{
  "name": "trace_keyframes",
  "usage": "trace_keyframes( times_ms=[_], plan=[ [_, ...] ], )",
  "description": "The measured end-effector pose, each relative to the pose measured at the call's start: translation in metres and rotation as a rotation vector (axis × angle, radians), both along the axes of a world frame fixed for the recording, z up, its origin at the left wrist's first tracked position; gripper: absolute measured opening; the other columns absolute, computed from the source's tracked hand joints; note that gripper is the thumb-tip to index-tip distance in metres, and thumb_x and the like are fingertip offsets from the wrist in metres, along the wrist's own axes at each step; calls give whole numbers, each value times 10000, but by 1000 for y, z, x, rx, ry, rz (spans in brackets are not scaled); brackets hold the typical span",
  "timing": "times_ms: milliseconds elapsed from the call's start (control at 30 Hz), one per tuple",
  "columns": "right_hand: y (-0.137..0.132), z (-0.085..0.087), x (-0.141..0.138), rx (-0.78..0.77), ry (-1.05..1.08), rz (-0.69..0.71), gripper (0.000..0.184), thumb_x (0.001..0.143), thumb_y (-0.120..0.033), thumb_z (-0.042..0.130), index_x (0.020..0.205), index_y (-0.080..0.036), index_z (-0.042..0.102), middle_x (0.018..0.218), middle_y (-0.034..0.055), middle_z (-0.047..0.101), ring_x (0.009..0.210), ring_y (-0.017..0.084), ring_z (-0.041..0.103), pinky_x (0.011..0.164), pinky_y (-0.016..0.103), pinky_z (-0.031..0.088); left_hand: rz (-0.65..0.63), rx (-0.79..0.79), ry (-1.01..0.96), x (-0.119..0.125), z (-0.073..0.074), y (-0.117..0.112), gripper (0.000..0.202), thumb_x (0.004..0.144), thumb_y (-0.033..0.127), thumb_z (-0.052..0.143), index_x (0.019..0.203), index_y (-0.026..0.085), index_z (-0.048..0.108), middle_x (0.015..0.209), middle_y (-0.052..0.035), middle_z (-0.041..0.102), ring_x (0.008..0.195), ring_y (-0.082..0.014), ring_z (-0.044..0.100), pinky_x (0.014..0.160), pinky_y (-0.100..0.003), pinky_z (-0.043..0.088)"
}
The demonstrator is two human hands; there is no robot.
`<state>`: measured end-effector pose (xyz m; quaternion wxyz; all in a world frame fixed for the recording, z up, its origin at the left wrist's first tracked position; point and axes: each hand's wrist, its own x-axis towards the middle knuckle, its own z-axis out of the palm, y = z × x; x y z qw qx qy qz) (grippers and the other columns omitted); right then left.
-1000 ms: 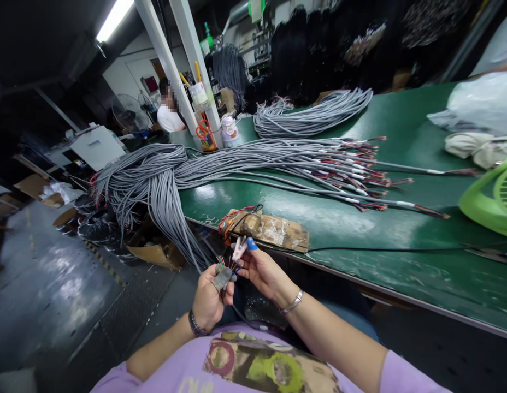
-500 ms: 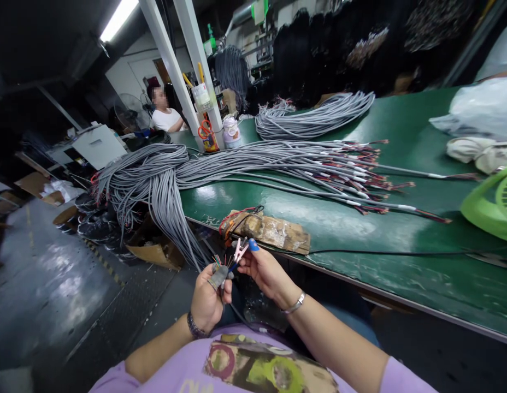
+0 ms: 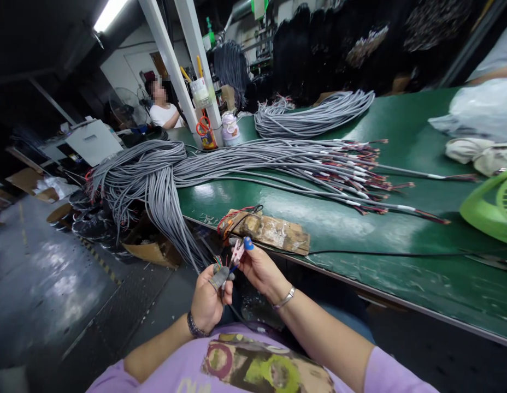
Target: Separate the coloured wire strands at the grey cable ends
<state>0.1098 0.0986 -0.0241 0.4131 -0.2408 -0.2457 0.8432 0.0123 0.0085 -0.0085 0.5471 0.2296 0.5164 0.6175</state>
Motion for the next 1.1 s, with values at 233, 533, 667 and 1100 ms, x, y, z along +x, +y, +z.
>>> trace_keyframes(
  times_ms=[233,533,667,1100],
  plan=[
    [-1,1,-1,-21,8,-25,277,637,-437,747,728,-190,661,733,5,659,650,129,550,610,254,422,-12,26,-7,0,2,-4,263,664,379,659,692,157,519,463,33,543,305,-49,405,307,-165,236],
    [-1,3,-2,7,-3,-38,278,696,-460,694,769,-194,664,715,6,652,622,130,540,610,260,431,-11,-1,31,2,2,2,323,647,435,668,687,153,515,467,36,533,303,-41,402,310,-162,233],
    [-3,1,-1,-15,4,-3,307,710,-505,662,762,-203,659,723,15,654,621,135,548,586,259,437,0,23,66,4,1,1,322,662,438,661,682,159,503,457,39,535,295,-42,401,309,-159,235],
    [-12,8,30,158,-238,453,386,652,-497,711,803,-146,658,687,19,604,590,101,540,569,233,465,-53,75,249,-6,-16,-17,319,730,468,619,730,159,541,511,23,578,347,-76,491,347,-172,346]
  ],
)
